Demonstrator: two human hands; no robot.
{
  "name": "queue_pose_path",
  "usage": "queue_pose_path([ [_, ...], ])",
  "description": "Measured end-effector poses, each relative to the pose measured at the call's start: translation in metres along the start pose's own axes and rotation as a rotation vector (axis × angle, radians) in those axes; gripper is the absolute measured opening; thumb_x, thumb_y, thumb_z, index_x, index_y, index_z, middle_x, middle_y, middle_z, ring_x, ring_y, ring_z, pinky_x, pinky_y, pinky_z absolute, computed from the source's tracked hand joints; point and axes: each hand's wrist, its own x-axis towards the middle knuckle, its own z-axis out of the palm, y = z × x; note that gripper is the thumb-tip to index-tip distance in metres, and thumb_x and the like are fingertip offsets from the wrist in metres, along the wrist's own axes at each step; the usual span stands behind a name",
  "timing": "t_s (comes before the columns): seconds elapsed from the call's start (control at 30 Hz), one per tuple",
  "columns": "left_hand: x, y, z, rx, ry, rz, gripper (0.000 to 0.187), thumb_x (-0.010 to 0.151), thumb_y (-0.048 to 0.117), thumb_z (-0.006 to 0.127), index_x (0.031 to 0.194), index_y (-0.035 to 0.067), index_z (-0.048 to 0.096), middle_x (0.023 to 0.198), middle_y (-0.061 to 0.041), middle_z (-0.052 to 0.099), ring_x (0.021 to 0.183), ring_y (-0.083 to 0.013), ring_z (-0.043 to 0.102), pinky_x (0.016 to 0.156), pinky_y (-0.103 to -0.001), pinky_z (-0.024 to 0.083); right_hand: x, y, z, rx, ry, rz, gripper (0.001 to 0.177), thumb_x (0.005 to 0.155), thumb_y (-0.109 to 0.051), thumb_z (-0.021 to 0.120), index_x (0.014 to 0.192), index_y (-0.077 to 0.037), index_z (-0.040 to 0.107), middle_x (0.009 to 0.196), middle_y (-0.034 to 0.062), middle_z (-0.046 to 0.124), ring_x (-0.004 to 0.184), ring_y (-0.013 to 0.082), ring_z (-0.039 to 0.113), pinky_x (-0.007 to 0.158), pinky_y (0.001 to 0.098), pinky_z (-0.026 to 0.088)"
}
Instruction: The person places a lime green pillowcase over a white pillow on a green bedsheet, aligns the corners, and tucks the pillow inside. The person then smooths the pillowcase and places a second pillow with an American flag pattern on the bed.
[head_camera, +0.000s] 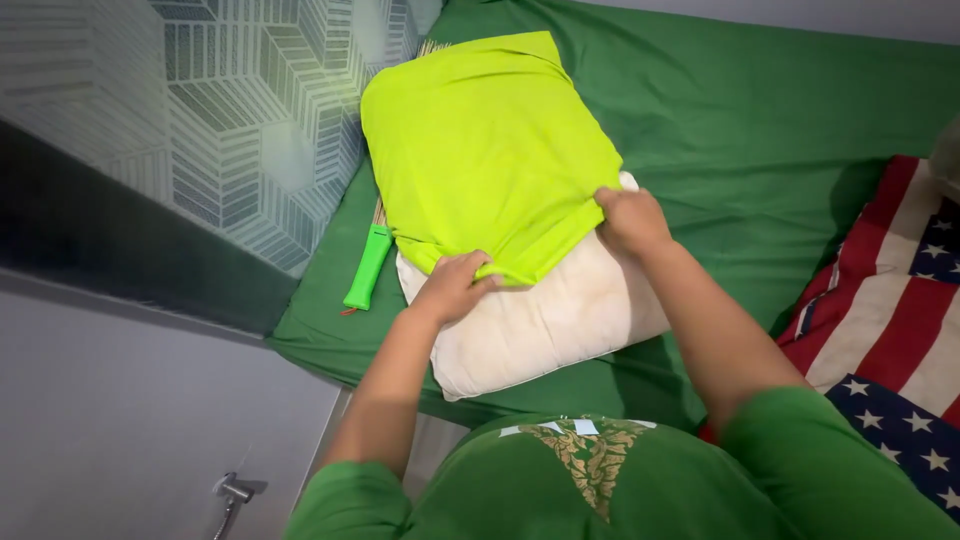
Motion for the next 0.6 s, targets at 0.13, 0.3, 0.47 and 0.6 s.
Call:
queue_pose_path([
  [0.13,-0.012,0.031,-0.013,0.139,-0.18,0.029,0.093,0.078,0.054,0.083,0.154,0.024,0.037,0.14,-0.01,0.054,0.136,-0.0311,0.052,0.115,-0.043,0.033,-0.048,-0.021,-0.042,0.148,-0.393,0.21,0.03,0.085,-0.043,0.057,0.097,-0.022,0.076,0.089,0.0136,0.078,0.1,0.038,0.074,0.091,0.0479,0.052],
  [0.3,0.007,-0.002,0.013,0.137,-0.131,0.022,0.072,0.093,0.016,0.068,0.157,0.027,0.038,0.145,-0.009,0.053,0.139,-0.0293,0.051,0.115,-0.045,0.032,-0.078,-0.037,-0.057,0.171,-0.446,0.161,0.03,0.077,-0.045,0.067,0.098,-0.025,0.076,0.085,0.0053,0.078,0.095,0.0279,0.077,0.094,0.037,0.045],
  [0.47,0.003,-0.033,0.047,0.077,-0.074,0.083,0.045,0.08,0.022,0.066,0.121,0.037,0.075,0.113,0.003,0.078,0.116,-0.0186,0.07,0.11,-0.033,0.035,-0.097,-0.034,-0.024,-0.171,-0.302,0.141,0.029,0.08,-0.034,0.068,0.108,-0.027,0.07,0.097,-0.0019,0.077,0.101,0.0216,0.071,0.1,0.0406,0.043],
  [0.6,-0.033,-0.057,0.024,0.108,-0.062,0.096,0.038,0.081,0.027,0.069,0.118,0.028,0.077,0.113,-0.005,0.078,0.116,-0.0276,0.07,0.105,-0.039,0.041,-0.092,-0.025,-0.033,-0.182,-0.174,0.207,0.028,0.08,-0.03,0.066,0.107,-0.024,0.069,0.091,-0.0009,0.074,0.096,0.0242,0.072,0.093,0.0423,0.045],
])
